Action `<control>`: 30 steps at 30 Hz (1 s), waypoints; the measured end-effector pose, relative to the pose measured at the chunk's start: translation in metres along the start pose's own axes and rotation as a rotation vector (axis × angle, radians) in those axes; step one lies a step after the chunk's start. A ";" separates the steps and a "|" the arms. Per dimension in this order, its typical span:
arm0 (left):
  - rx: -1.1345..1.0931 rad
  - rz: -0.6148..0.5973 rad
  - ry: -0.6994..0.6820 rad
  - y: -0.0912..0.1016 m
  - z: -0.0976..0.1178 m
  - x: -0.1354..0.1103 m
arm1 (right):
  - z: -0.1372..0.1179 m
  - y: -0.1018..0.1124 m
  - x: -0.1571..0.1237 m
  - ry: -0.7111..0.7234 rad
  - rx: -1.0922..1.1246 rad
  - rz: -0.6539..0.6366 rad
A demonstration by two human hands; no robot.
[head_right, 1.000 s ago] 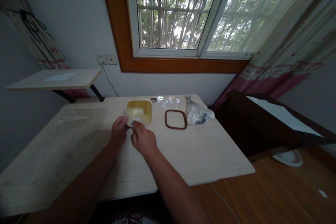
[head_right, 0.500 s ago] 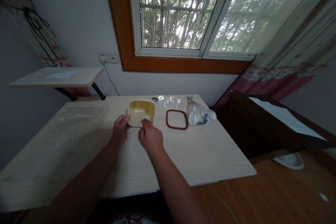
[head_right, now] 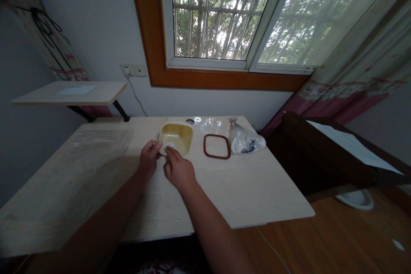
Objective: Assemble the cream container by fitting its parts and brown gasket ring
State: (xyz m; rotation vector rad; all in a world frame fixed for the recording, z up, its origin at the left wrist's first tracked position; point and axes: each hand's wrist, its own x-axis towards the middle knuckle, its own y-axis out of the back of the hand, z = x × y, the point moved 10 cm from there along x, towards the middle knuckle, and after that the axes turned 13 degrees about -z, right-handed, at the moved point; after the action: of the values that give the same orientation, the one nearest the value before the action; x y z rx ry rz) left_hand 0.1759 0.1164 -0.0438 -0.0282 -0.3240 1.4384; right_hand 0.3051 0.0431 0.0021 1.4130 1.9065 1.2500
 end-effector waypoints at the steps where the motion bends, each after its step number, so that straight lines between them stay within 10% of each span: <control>1: 0.002 -0.003 -0.002 0.000 0.000 0.000 | 0.001 0.000 0.000 -0.007 -0.005 -0.001; 11: -0.002 0.013 0.002 0.002 -0.002 0.002 | 0.030 0.009 -0.003 -0.245 -0.116 -0.010; 30: 0.137 0.013 -0.026 -0.004 0.013 -0.003 | 0.035 0.006 -0.003 -0.278 -0.228 -0.053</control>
State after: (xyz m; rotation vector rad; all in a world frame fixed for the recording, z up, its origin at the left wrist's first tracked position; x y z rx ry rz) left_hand 0.1768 0.1110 -0.0311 0.1002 -0.2467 1.4722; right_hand 0.3367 0.0546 -0.0105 1.3297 1.5541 1.1385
